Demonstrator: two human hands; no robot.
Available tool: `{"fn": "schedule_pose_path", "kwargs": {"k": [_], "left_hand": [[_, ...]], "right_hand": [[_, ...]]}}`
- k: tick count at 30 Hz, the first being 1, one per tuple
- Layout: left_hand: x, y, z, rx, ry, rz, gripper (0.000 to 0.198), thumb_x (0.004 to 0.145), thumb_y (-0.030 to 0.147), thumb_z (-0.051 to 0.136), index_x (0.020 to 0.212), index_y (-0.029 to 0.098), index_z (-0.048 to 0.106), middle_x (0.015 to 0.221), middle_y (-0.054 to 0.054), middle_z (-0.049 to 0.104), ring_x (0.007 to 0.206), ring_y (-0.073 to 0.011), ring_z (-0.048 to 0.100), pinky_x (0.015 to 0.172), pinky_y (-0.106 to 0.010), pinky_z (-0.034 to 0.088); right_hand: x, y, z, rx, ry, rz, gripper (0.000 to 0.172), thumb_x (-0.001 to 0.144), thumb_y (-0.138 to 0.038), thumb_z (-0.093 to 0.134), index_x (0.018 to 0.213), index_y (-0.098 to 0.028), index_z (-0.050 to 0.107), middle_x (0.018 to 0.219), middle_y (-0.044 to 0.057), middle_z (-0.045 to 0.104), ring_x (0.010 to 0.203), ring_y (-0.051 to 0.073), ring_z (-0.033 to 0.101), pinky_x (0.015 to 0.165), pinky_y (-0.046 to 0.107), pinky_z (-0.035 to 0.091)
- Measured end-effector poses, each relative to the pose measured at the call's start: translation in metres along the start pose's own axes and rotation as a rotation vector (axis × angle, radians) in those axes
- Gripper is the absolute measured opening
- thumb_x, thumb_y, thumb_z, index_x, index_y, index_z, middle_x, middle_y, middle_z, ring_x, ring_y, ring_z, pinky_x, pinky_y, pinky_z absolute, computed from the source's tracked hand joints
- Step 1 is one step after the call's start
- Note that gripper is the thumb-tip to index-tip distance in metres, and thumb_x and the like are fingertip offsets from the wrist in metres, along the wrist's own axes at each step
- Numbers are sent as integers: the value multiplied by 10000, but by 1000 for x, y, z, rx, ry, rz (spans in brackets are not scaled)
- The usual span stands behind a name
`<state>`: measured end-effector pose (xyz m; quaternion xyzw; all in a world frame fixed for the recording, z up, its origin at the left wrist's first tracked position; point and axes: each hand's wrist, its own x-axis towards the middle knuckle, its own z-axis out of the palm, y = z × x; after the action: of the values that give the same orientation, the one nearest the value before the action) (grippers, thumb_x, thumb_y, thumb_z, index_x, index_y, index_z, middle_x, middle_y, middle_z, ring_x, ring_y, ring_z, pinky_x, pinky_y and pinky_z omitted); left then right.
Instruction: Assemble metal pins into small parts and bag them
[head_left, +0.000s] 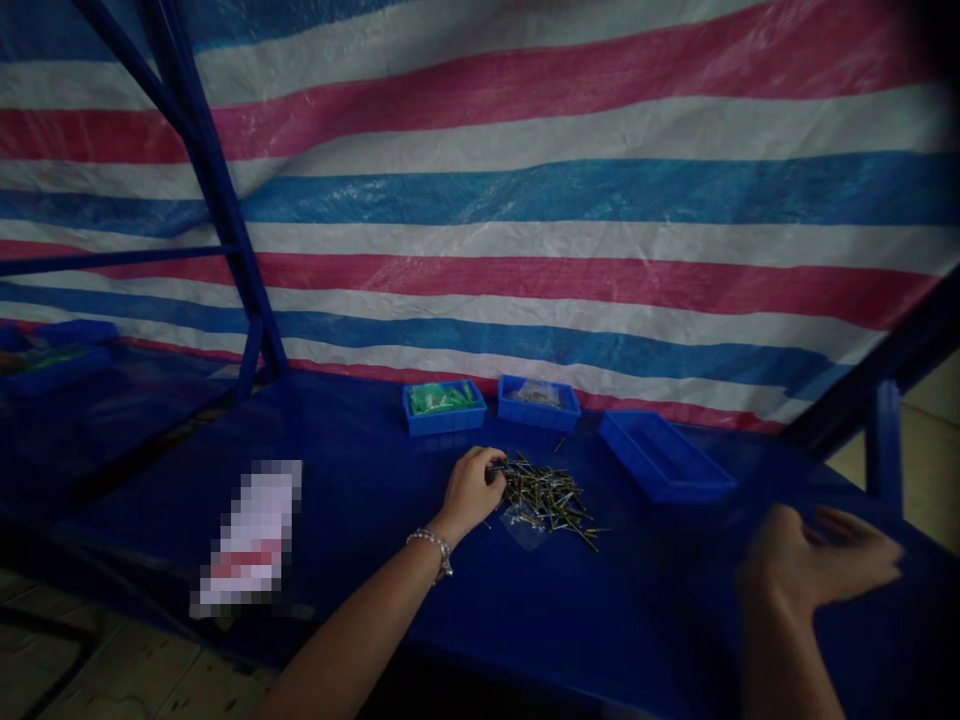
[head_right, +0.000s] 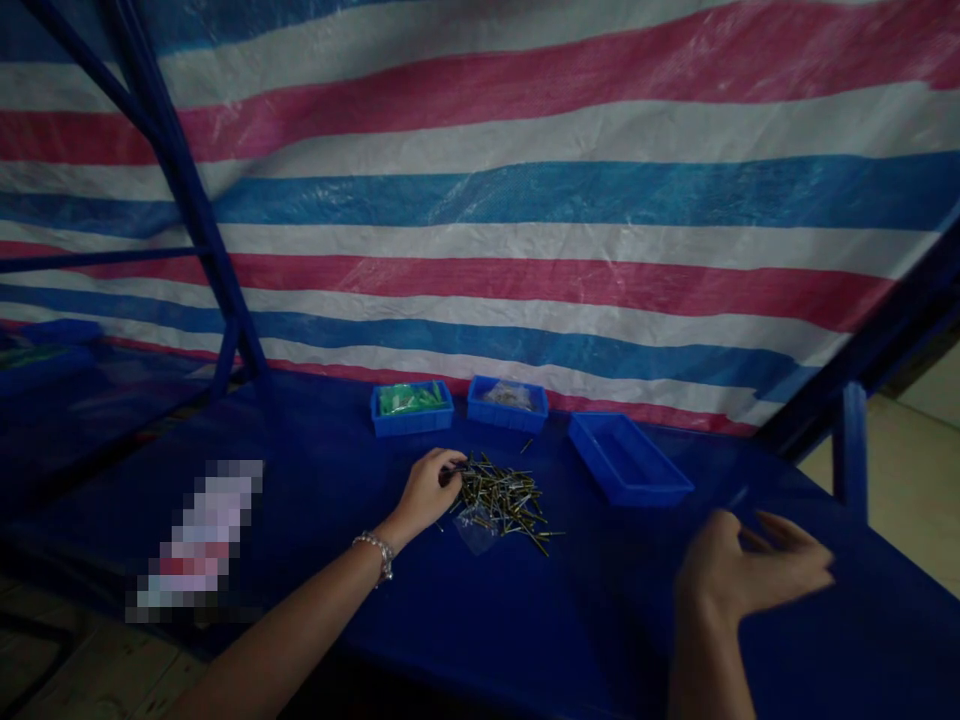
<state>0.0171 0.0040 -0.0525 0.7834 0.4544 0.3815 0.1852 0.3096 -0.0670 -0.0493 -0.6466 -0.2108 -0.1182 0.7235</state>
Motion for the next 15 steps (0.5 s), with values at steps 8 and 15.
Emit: {"fn": "schedule_pose_path", "kwargs": {"k": [8,15], "left_hand": [[5,6,1,108,-147,97,250,767,201,470,1010,195,524,992,-57,538,961,-203,482,852,-378,391],[20,1,7,132,-202,130,197,745,177,489,941,184,510,935,-38,543,924,-183,477,858,-337,379]], "right_hand": [[-55,-53,31,-69,-882,-585,177,769,-351,479,833,-207,560,853,52,592,836,205,538,755,349,428],[-75,-36,58,-200,-1220,-559,261,810,-406,429,889,-209,582,919,59,613,908,219,536,798,370,413]]}}
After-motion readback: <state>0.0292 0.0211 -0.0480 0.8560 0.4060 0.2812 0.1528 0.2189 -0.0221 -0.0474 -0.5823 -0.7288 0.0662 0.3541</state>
